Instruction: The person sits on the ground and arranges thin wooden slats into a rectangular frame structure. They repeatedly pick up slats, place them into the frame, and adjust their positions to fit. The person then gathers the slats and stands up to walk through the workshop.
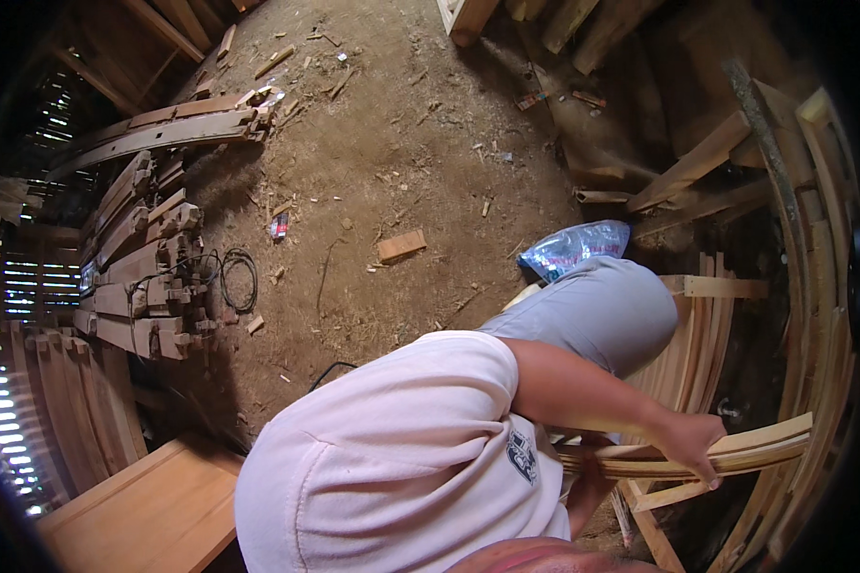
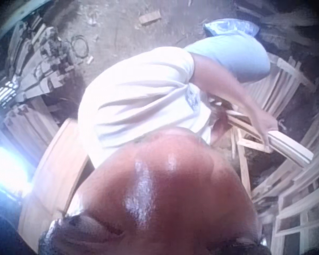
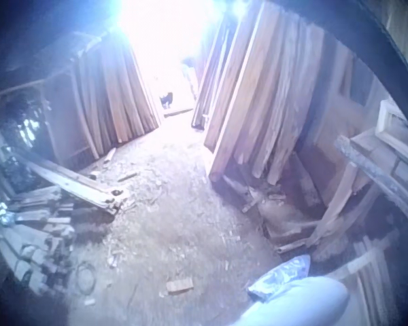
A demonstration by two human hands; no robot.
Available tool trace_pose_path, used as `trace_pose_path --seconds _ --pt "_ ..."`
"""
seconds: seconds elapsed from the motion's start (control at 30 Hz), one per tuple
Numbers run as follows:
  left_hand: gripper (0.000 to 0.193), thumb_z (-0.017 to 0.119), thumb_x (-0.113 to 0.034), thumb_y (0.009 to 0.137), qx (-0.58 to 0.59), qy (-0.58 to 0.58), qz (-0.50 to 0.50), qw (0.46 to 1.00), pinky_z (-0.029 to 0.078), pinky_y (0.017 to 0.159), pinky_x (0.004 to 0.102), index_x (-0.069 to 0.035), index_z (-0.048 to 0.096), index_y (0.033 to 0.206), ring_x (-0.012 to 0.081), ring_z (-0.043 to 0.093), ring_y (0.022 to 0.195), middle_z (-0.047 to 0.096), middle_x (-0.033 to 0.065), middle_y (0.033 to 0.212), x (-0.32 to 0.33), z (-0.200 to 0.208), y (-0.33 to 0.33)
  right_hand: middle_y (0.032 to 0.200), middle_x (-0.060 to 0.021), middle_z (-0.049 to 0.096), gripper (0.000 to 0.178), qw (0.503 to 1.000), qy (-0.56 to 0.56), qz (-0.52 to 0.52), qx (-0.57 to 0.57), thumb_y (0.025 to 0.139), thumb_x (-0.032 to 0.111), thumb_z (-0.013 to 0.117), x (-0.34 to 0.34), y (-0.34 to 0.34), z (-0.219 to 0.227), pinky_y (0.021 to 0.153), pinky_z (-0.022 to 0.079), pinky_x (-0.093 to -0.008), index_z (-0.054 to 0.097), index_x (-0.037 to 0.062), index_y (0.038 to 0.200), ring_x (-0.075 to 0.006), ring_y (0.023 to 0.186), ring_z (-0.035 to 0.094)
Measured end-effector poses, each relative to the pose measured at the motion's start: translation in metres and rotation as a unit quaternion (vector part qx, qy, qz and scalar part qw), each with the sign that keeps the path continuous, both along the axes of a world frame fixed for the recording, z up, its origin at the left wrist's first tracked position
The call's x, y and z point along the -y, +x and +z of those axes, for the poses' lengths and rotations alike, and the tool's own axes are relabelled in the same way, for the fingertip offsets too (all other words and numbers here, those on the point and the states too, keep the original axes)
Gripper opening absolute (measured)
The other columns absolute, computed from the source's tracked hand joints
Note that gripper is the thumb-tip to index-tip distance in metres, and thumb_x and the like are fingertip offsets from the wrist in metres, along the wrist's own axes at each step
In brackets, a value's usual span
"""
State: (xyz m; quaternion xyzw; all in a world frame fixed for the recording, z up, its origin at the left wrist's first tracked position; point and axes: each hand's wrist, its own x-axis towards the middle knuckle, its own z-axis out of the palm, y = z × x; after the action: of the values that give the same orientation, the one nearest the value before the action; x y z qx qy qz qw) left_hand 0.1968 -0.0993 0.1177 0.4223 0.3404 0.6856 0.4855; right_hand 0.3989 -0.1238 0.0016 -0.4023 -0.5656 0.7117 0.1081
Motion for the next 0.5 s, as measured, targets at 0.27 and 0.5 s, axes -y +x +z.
trace_pose_path --seconds 0.27,0.5 --pt "0.027 0.079 -0.015 0.086 0.006 0.035 -0.025 0.999 0.055 0.071 0.0316 0.001 0.068 0.104 0.0136 0.070 0.080 0.073 0.0079 0.092 -0.007 -0.012 0.009 0.106 -0.0069 0.063 0.046 0.984 -0.105 -0.136 -0.047 0.076 0.005 0.073 0.020 0.008 -0.022 0.092 0.049 -0.0379 0.062 0.0063 0.121 -0.0201 0.100 0.059" --pt "0.031 0.080 -0.027 0.089 0.060 -0.062 -0.083 0.993 0.056 0.066 0.0301 -0.005 0.065 0.107 0.0112 0.064 0.077 0.064 -0.0004 0.086 0.003 -0.004 -0.014 0.109 -0.0069 0.069 0.053 0.997 -0.019 0.023 -0.070 0.072 0.001 0.082 -0.006 0.000 -0.016 0.082 0.057 -0.0363 0.063 0.0017 0.122 -0.0208 0.098 0.067"
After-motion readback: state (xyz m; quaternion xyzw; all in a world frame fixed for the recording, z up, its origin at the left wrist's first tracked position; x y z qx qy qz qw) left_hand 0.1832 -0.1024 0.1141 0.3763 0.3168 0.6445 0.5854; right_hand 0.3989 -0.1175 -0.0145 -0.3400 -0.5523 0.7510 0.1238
